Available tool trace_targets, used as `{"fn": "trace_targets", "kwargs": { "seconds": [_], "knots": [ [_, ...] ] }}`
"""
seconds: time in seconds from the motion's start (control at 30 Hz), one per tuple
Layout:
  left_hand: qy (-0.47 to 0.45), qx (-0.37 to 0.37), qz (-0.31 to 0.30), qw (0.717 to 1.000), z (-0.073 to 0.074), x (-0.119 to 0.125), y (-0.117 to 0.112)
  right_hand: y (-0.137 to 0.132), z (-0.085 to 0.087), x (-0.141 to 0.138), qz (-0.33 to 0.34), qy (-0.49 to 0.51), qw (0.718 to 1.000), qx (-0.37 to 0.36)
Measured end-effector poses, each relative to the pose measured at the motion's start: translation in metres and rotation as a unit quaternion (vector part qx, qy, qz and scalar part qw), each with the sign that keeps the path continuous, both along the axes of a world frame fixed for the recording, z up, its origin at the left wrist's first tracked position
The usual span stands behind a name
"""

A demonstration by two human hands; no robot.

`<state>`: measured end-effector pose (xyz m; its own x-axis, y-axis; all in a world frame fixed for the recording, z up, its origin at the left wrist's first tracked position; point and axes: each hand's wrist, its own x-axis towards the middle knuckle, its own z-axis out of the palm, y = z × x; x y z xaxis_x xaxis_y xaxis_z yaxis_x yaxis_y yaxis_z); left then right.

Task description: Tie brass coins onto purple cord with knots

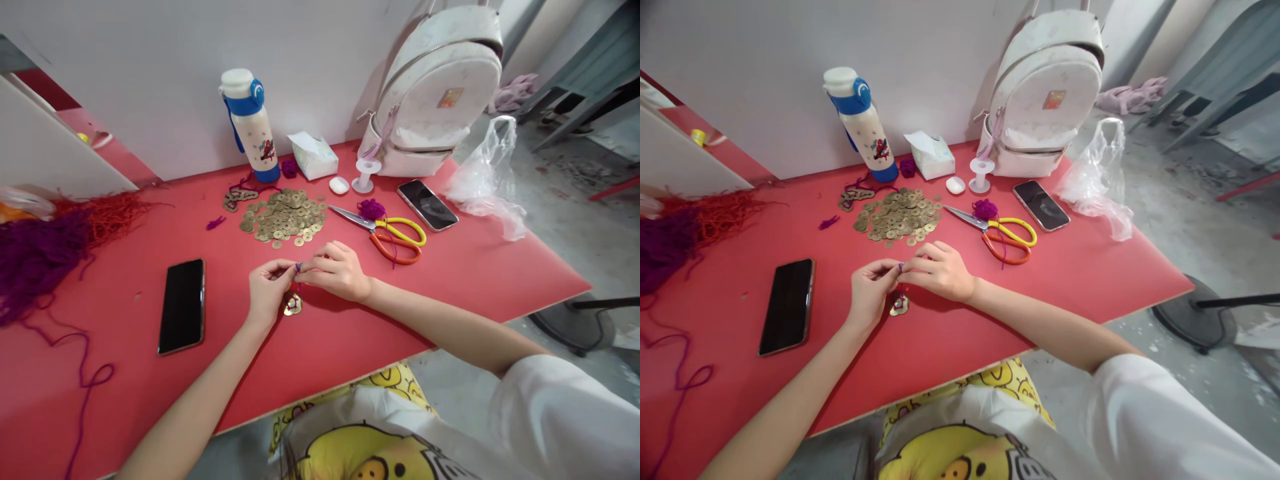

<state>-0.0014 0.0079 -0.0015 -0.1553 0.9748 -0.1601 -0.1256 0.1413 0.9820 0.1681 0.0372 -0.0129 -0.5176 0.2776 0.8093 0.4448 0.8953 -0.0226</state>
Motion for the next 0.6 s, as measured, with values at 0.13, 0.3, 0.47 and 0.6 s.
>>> {"fn": "trace_targets", "kwargs": {
  "seconds": [0.13,0.3,0.47,0.6],
  "knots": [
    [0.055,0.018,0.003,0.998,-0.0018,-0.0018,-0.0015,0.0005,-0.0019,-0.0015,0.015,0.023,0.999,-0.045],
    [0.096,0.017,-0.018,0.995,-0.0033,-0.0037,-0.0028,0.0031,-0.0032,-0.0016,0.041,0.076,0.981,-0.176],
    [0.111,0.026,-0.027,0.993,-0.0019,-0.0031,-0.0032,0.0058,0.0001,0.0002,0.029,0.167,0.94,-0.296],
    [0.1,0.019,-0.043,0.994,-0.0019,-0.0029,-0.0039,0.006,0.0024,0.0006,0.003,0.198,0.912,-0.359]
  ]
}}
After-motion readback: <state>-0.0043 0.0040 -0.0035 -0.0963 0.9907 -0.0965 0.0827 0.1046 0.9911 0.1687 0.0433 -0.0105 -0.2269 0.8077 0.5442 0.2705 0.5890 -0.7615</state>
